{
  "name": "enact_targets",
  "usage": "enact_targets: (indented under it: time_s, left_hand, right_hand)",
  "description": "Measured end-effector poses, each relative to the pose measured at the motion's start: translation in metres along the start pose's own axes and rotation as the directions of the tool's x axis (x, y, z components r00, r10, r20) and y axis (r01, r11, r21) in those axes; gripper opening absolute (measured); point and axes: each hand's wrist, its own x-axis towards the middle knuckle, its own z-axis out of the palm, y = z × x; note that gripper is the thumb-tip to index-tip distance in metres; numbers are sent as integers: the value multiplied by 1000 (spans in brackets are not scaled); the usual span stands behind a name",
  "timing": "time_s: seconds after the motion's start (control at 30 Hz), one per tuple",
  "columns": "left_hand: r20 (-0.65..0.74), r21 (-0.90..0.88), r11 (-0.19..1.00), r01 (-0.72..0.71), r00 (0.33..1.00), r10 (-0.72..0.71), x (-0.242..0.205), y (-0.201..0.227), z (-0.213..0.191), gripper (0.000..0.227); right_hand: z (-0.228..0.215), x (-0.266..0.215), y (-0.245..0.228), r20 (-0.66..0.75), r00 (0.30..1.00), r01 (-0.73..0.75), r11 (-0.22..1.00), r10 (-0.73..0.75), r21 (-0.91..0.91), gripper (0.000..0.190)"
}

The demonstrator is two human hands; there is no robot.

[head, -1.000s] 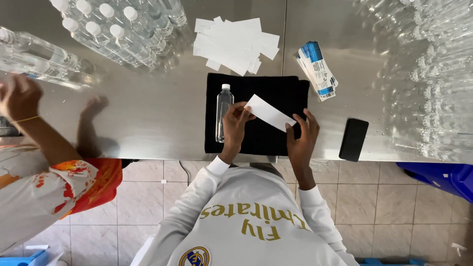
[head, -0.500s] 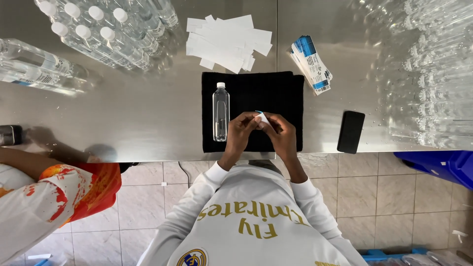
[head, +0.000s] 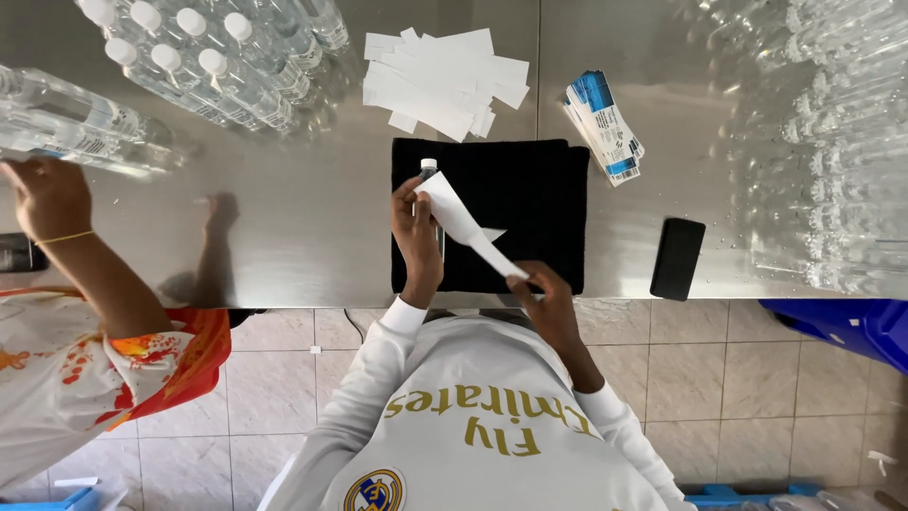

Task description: The person stands at a stainless steel table and repeatedly applies labels to clear plastic water bottles. They pick up a bottle, place it on a black mat, wrap a label around it, and then move the labeled bottle to a stack on the right side of the table.

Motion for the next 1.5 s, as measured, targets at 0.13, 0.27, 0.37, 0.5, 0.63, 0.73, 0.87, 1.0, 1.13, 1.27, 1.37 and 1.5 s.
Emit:
enact_targets:
  time_s: [0.13, 0.27, 0.37, 0.5, 0.63, 0.73, 0.87, 1.0, 1.13, 1.27, 1.37, 1.5]
  left_hand:
    - [88, 84, 993, -85, 993, 78, 6, 25, 6, 38]
    - [273, 211, 958, -196, 953, 135, -10, 28, 19, 38]
    - [360, 220, 956, -195, 927, 107, -25, 19, 27, 33]
    - [419, 230, 959, -164, 906, 54, -33, 12, 29, 33]
    - [417, 228, 960, -164, 907, 56, -41, 21, 26, 40]
    - [306, 333, 905, -267, 938, 164, -51, 25, 24, 28]
    - [461, 255, 957, -140, 887, 7, -75, 27, 42, 45]
    - [478, 253, 960, -120, 878, -17, -76, 29, 60, 54]
    - [410, 295, 950, -99, 912, -32, -62, 2, 60, 38]
    - [314, 388, 919, -66, 947, -65, -52, -28, 60, 37]
    - [207, 407, 913, -18, 976, -73, -21, -74, 47, 42]
    - [-162, -58, 939, 338, 925, -343, 60, -94, 44, 59]
  right_hand:
    - [-7, 1, -43, 259, 963, 93, 992, -70, -80, 20]
    - [-19, 32, -49, -62, 995, 87, 995, -83, 53, 25]
    - [-20, 47, -78, -97, 990, 110, 989, -100, 103, 27]
    - [-11, 56, -68, -22, 997, 78, 995, -76, 69, 19]
    - [-4, 59, -49, -32, 999, 47, 987, -42, 152, 13]
    - [-2, 62, -45, -125, 992, 36, 956, 1, 292, 23]
    - [-3, 61, -52, -132, 991, 29, 955, 11, 294, 25]
    - [-4, 62, -63, -104, 994, 62, 972, -39, 226, 21]
    - [-10, 63, -65, -44, 999, 37, 964, -26, 263, 21]
    - [-18, 69, -58, -35, 999, 15, 972, -7, 234, 22]
    - [-27, 77, -36, -70, 997, -13, 959, 34, 282, 24]
    - [-47, 89, -8, -332, 934, 34, 894, 129, 446, 23]
